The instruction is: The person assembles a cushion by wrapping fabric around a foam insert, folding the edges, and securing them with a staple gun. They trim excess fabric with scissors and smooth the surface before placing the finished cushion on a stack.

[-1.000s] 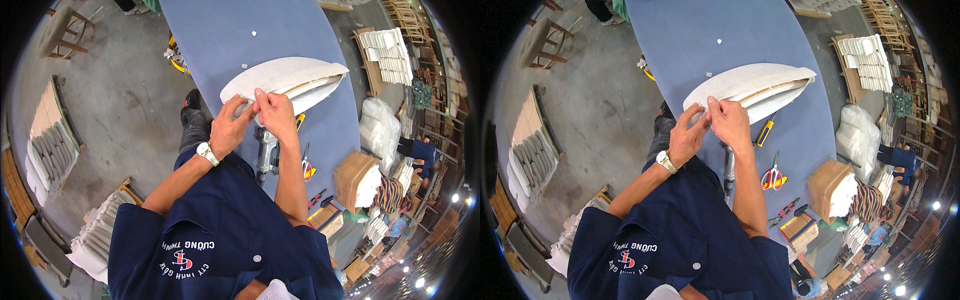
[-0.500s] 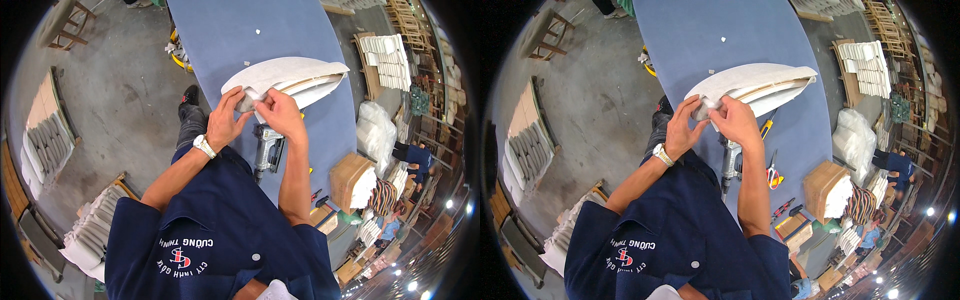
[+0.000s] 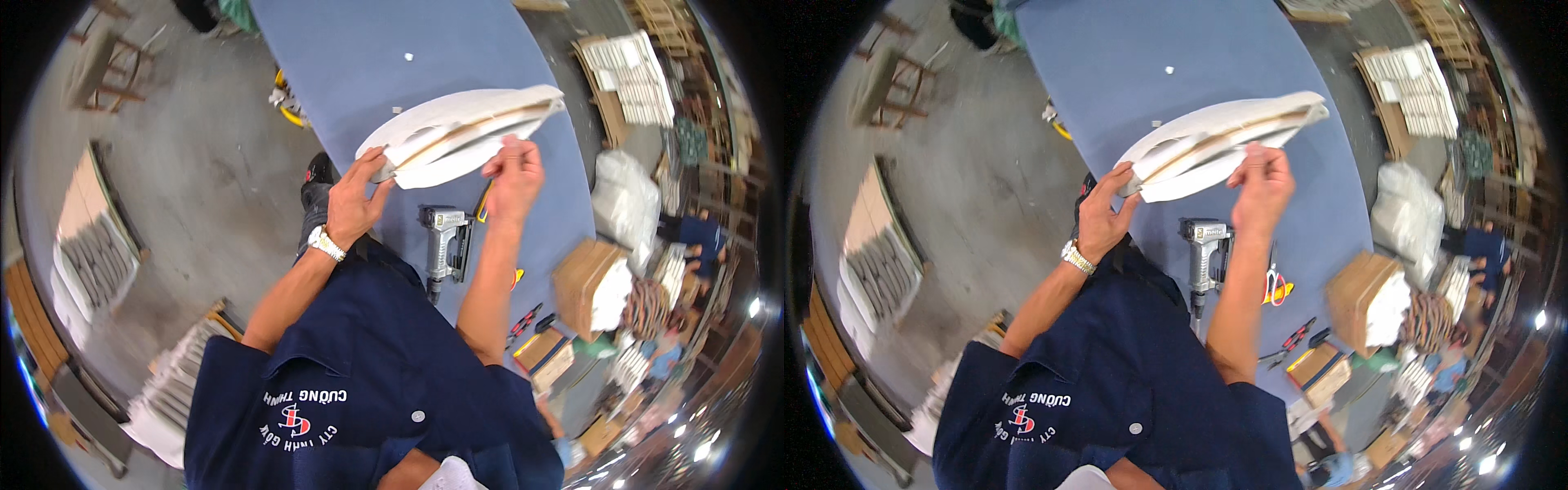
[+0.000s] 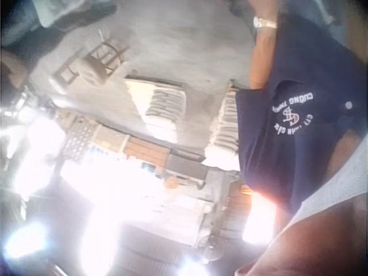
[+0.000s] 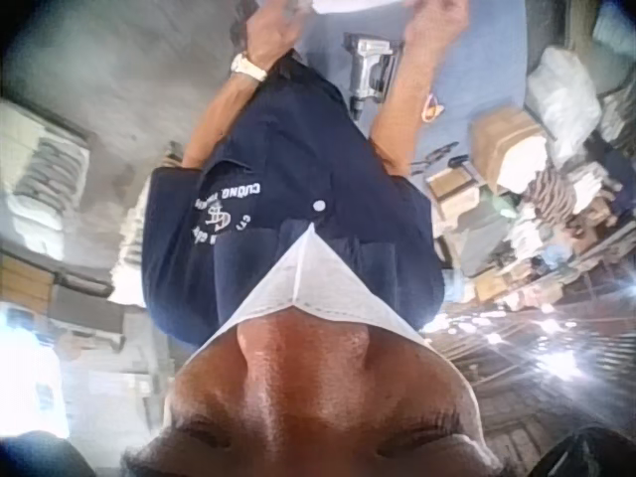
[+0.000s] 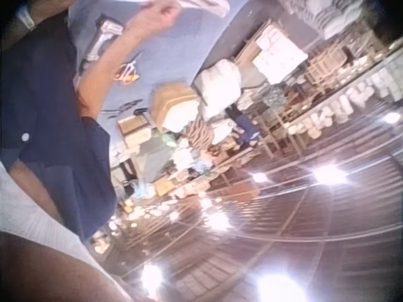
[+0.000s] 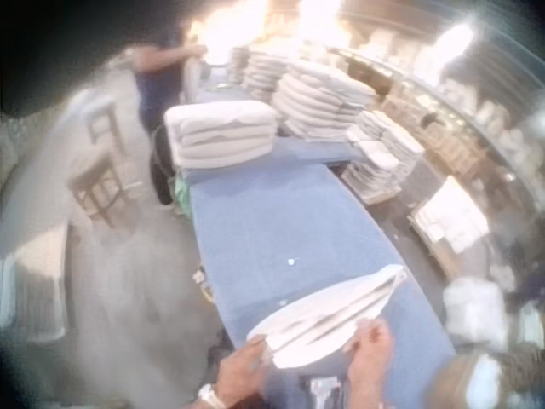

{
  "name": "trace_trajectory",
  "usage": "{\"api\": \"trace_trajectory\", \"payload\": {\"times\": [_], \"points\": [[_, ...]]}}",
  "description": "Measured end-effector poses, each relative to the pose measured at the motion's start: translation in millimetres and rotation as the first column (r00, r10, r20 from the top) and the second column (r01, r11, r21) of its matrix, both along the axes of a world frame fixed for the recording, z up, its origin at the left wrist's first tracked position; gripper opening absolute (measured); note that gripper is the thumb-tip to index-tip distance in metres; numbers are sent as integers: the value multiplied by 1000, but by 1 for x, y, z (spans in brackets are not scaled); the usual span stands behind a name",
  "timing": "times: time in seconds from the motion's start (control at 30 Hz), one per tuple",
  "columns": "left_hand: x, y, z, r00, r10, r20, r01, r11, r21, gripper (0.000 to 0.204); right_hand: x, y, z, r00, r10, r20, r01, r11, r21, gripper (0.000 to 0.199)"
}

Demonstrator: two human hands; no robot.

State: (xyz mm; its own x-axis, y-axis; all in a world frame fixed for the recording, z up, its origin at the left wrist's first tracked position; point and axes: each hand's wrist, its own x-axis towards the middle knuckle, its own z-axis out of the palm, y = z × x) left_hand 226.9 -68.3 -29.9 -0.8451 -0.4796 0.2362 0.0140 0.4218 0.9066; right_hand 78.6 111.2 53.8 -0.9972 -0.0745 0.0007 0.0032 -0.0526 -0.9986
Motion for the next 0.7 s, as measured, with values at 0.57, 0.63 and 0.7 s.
{"api": "trace_trajectory", "payload": {"times": [0.57, 0.63, 0.7], "points": [[-33, -73, -17, 984, -118, 132, 129, 989, -72, 46, 124, 343, 77, 196, -766, -612, 941, -27, 336, 18], [-40, -71, -10, 989, -97, 110, 109, 988, -109, 46, 120, 380, 107, -1, -598, -802, 976, -175, 128, 20], [-46, -66, -2, 984, -91, 153, 110, 987, -120, 45, 102, 417, 113, 60, -578, -814, 959, -192, 207, 24]]}}
